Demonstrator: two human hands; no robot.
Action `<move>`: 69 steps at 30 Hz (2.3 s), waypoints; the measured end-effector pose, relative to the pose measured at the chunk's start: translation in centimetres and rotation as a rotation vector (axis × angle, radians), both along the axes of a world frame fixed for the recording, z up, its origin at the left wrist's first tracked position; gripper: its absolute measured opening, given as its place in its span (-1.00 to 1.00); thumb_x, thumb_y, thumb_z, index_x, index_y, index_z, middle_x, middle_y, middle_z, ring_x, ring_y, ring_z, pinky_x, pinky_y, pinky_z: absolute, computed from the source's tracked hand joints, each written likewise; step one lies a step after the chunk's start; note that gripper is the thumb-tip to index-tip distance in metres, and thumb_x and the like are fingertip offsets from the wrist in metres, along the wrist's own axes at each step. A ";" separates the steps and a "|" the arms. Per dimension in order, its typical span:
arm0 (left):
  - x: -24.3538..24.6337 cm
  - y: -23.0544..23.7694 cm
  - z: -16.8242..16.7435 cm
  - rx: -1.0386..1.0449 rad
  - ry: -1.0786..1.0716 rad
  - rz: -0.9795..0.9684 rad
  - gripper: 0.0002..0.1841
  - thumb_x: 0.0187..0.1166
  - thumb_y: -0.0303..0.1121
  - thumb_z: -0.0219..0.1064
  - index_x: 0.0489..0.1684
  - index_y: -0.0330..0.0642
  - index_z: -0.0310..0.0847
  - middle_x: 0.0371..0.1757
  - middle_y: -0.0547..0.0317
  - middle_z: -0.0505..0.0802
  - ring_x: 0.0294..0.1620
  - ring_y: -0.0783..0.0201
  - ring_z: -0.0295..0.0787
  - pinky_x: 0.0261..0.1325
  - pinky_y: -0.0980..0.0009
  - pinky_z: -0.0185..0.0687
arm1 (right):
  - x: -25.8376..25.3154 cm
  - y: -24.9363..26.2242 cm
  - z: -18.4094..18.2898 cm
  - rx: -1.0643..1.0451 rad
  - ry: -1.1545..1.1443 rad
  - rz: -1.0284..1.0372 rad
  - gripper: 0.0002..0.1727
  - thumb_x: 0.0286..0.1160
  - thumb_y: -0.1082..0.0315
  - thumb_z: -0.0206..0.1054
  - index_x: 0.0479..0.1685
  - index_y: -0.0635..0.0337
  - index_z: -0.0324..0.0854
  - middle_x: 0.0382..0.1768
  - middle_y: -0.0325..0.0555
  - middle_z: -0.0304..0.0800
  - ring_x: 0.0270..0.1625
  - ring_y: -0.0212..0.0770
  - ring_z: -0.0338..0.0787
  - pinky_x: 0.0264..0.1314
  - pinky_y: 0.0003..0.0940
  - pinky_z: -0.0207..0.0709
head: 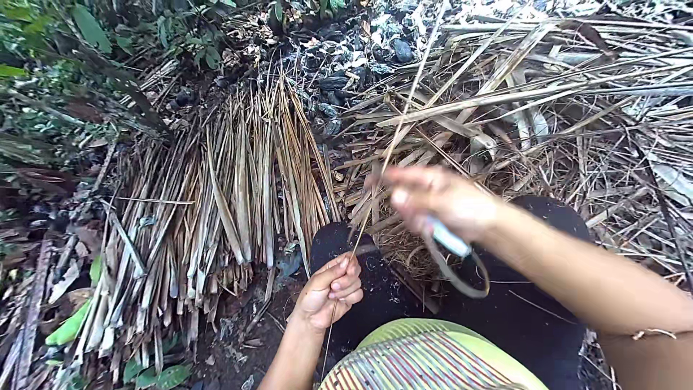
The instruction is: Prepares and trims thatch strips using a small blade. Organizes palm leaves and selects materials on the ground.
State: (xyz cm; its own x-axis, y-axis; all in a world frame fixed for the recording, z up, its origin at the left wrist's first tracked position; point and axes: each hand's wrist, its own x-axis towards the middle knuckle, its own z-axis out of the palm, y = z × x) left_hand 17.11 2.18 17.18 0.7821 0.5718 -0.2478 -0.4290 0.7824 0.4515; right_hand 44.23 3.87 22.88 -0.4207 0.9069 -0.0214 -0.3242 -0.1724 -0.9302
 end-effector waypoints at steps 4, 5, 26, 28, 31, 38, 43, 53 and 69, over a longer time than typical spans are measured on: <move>-0.5 0.5 -0.3 0.073 0.076 0.032 -0.92 0.57 -0.31 0.41 -0.33 0.01 0.73 -0.64 0.55 0.60 -0.69 0.67 0.48 -0.57 0.76 0.41 | -2.3 -1.2 -1.9 -0.163 -0.067 0.193 -0.62 0.75 0.43 0.08 0.47 0.20 0.49 -0.50 -0.44 0.50 -0.64 -0.65 0.38 -0.57 -0.77 0.30; -0.9 0.4 -0.5 0.098 0.103 0.024 -0.92 0.58 -0.30 0.40 -0.33 0.03 0.74 -0.63 0.56 0.60 -0.69 0.68 0.47 -0.58 0.77 0.39 | -1.7 -0.8 -1.5 -0.140 -0.066 0.115 -0.64 0.76 0.42 0.07 0.45 0.21 0.51 -0.51 -0.44 0.50 -0.64 -0.66 0.36 -0.58 -0.77 0.29; -8.0 -1.4 -4.1 0.131 0.261 0.005 -0.88 0.55 -0.21 0.44 -0.39 0.07 0.77 -0.69 0.62 0.53 -0.74 0.73 0.38 -0.65 0.79 0.27 | 7.9 5.9 0.2 0.167 -0.075 -0.535 -0.68 0.77 0.42 -0.01 0.34 0.17 0.54 -0.65 -0.50 0.40 -0.72 -0.61 0.36 -0.64 -0.71 0.34; -7.7 -1.3 -4.1 0.120 0.278 0.035 -0.89 0.51 -0.22 0.47 -0.40 0.07 0.78 -0.69 0.61 0.54 -0.74 0.72 0.39 -0.66 0.78 0.28 | 5.5 4.0 -0.3 0.131 -0.185 -0.378 -0.63 0.75 0.43 0.05 0.45 0.20 0.50 -0.51 -0.43 0.53 -0.68 -0.62 0.39 -0.64 -0.73 0.36; -8.1 -1.7 -4.3 0.099 0.280 0.051 -0.90 0.51 -0.24 0.47 -0.40 0.06 0.77 -0.68 0.60 0.55 -0.74 0.72 0.40 -0.66 0.79 0.28 | 6.7 4.4 -2.0 0.106 -0.261 -0.360 -0.68 0.79 0.40 0.05 0.38 0.20 0.53 -0.47 -0.49 0.59 -0.63 -0.69 0.39 -0.57 -0.76 0.33; -6.3 -2.2 -2.9 0.264 0.516 0.185 -0.84 0.61 -0.21 0.32 -0.40 0.15 0.73 -0.73 0.65 0.45 -0.75 0.72 0.31 -0.65 0.76 0.23 | 11.0 4.1 -0.2 0.102 -0.283 -0.750 -0.58 0.81 0.37 0.01 0.59 0.13 0.38 -0.46 -0.46 0.53 -0.64 -0.61 0.44 -0.58 -0.70 0.42; 1.0 -1.5 0.5 0.639 0.742 0.363 -0.76 0.68 -0.39 0.11 -0.30 0.09 0.72 -0.68 0.69 0.51 -0.70 0.74 0.30 -0.58 0.76 0.24 | -1.6 -1.9 -2.5 -0.093 -0.222 0.015 -0.39 0.71 0.39 0.20 0.76 0.05 0.24 -0.38 -0.31 0.66 -0.59 -0.59 0.46 -0.55 -0.68 0.36; 0.3 -3.5 -0.7 1.127 0.922 0.499 -0.81 0.75 -0.27 0.19 -0.20 -0.02 0.72 -0.46 0.72 0.67 -0.51 0.86 0.39 -0.44 0.86 0.28 | 4.8 3.0 -0.6 0.110 0.031 -0.477 -0.67 0.79 0.39 -0.02 0.34 0.10 0.56 -0.59 -0.53 0.44 -0.69 -0.63 0.35 -0.62 -0.73 0.32; -0.5 -3.2 -2.1 0.971 0.759 0.367 -0.77 0.78 -0.15 0.17 -0.07 0.05 0.76 -0.56 0.68 0.62 -0.58 0.79 0.44 -0.49 0.83 0.34 | 2.4 1.8 -1.4 0.195 0.063 -0.220 -0.63 0.70 0.41 0.07 0.41 0.15 0.52 -0.53 -0.50 0.54 -0.65 -0.65 0.40 -0.59 -0.75 0.35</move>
State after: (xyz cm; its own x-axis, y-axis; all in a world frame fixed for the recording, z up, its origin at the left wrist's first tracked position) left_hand 16.62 -0.98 15.04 0.3885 0.9182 0.0779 0.0657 -0.1120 0.9915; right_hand 46.59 5.68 21.47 -0.2089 0.9609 0.1816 -0.3919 0.0879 -0.9158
